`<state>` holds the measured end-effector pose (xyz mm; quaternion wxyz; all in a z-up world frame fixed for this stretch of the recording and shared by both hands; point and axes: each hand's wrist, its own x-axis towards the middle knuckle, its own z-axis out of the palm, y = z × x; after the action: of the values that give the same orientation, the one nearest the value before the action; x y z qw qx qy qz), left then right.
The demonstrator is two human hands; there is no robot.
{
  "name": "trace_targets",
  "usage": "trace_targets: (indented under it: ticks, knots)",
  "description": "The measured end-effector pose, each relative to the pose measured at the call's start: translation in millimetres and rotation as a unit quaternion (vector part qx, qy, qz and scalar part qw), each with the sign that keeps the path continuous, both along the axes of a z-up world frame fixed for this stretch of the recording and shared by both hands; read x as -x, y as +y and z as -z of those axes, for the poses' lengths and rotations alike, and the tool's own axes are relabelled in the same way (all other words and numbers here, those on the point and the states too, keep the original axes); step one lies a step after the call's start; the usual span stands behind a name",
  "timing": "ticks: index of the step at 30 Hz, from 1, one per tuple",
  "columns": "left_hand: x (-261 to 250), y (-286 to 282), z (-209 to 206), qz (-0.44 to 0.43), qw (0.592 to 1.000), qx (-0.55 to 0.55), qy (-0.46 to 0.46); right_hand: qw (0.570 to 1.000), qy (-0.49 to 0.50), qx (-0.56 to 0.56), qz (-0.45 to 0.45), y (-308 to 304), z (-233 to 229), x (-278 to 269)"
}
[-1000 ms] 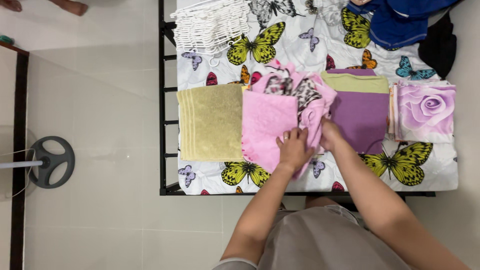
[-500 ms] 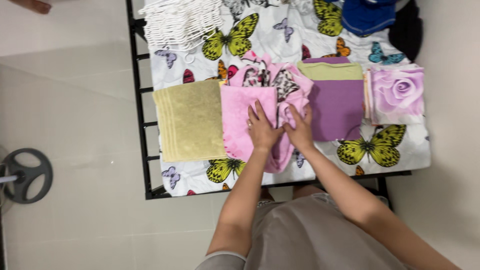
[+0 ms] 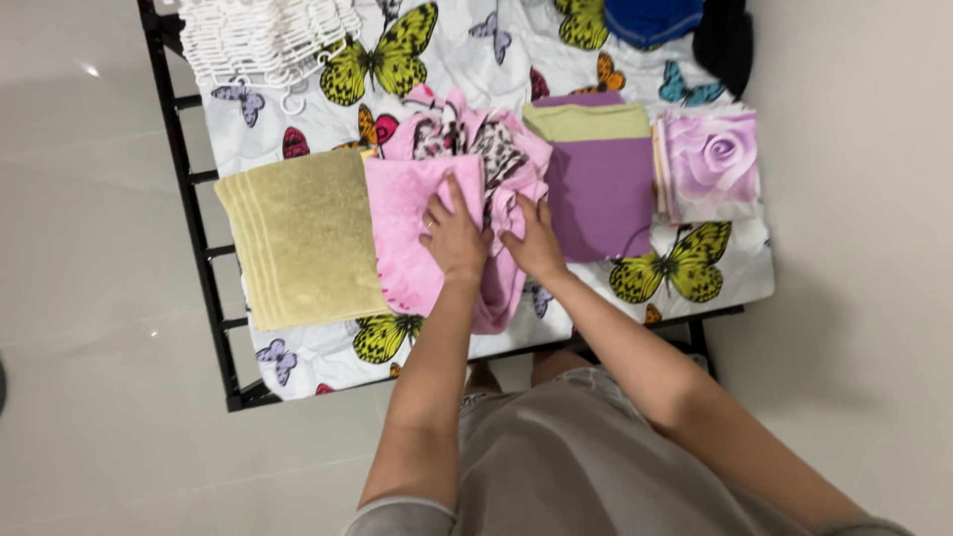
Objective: The person folds several towels on a bed with a butterfly-patterned sheet. They pick up each towel, fold it neatly, and place it in a stack. A dog is present in the room and the person briefly pets it during the task.
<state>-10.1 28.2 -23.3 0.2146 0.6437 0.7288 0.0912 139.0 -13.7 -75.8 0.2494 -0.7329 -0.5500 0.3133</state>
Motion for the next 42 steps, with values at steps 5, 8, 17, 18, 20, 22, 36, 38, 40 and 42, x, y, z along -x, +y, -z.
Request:
trace_targets:
  ticks: [5,8,17,18,20,22,36,38,40,42]
  knots:
    - [1,8,12,0.008,0.994,-0.076,0.080,0.999,0.012,-0.046,-0.011,0,-6,2]
    - [13,9,17,0.005,0.994,-0.108,-0.006,0.999,0.015,-0.049,-0.010,-2,-7,-3]
    - [74,11,-19,-0.092,0.926,-0.163,-0.327,0.996,0.059,-0.066,0.027,12,2,-14]
    - [79,11,-22,-0.095,0.922,-0.172,-0.334,0.994,0.080,-0.057,0.042,14,2,-14]
    - [87,10,-28,-0.103,0.913,-0.188,-0.347,0.991,0.109,-0.046,0.068,16,1,-12]
    - [94,9,-33,-0.100,0.898,-0.187,-0.386,0.987,0.125,-0.041,0.089,15,-1,-9]
    - [44,-26,-49,-0.106,0.836,-0.138,-0.521,0.991,0.031,-0.131,0.005,14,34,-28]
    - [9,-32,-34,-0.087,0.865,-0.086,-0.487,0.990,0.033,-0.139,-0.017,14,65,-35]
    - [-13,-31,-19,-0.011,0.842,-0.134,-0.522,0.992,0.079,-0.092,-0.018,13,90,-45]
    - [-19,-31,-2,0.024,0.914,-0.105,-0.392,0.980,0.196,-0.020,0.037,10,102,-53]
